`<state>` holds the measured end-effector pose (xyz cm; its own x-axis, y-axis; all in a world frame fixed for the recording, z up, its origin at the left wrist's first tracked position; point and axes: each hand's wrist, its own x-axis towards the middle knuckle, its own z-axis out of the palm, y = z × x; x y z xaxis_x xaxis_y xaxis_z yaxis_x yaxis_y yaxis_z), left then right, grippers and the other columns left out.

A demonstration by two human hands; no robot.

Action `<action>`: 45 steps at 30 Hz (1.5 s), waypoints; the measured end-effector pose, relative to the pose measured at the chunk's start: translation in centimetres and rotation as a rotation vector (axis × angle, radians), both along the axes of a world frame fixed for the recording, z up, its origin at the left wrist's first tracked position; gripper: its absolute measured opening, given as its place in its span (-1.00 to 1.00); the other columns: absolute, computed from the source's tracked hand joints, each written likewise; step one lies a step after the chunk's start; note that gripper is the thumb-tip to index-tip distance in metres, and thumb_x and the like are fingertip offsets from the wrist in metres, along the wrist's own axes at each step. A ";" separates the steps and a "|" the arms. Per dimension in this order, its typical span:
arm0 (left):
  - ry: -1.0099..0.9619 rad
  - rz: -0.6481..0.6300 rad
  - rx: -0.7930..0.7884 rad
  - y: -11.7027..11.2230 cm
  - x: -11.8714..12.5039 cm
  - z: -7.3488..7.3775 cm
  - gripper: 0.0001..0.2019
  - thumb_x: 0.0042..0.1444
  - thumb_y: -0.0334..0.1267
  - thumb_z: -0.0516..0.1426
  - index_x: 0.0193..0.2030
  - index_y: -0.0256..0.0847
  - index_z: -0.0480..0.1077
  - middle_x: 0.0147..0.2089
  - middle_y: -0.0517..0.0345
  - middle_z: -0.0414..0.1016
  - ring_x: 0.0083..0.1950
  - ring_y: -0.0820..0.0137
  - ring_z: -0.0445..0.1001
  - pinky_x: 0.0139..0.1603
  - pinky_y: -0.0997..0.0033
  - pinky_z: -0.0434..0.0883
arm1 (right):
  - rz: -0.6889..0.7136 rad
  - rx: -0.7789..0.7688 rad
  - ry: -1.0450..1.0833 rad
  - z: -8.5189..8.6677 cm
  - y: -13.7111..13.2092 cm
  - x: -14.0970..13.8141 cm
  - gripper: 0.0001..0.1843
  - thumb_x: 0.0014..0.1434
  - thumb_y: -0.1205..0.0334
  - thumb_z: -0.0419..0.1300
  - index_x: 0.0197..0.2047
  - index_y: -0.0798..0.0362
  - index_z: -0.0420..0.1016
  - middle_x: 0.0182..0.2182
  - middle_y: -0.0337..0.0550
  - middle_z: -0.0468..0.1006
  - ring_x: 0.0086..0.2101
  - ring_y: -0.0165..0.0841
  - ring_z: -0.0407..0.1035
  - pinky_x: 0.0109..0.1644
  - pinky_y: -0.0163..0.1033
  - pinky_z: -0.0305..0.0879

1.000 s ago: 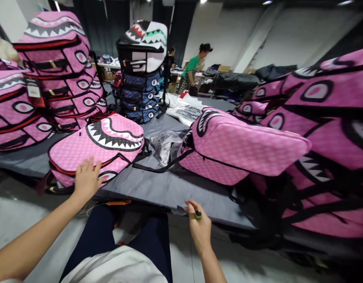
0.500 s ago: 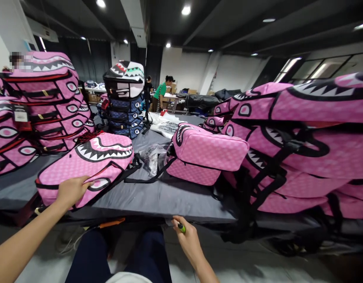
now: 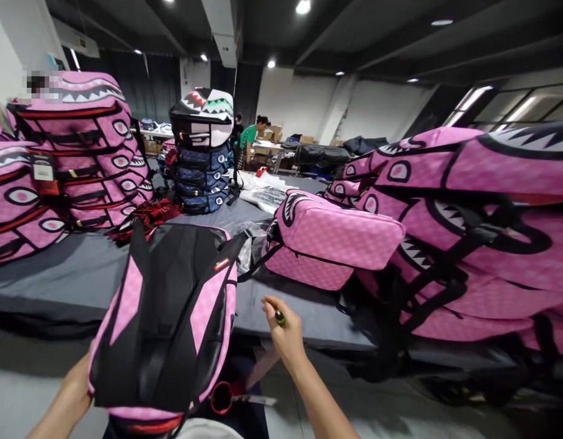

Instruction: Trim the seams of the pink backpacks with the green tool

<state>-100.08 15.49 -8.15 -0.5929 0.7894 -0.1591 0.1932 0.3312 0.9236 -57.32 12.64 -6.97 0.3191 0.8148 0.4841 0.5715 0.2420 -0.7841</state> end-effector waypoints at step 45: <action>1.450 -1.347 0.917 19.4 21.6 9.7 -0.61 0.28 0.07 0.13 -0.38 -0.16 0.59 -0.25 0.04 0.56 -0.03 0.22 0.42 0.23 -0.05 0.22 | 0.076 -0.227 -0.617 -0.8 2.0 -7.0 -0.83 0.25 0.37 0.18 -0.12 0.07 0.56 -0.27 -0.07 0.61 -0.21 -0.22 0.44 -0.14 -0.21 0.29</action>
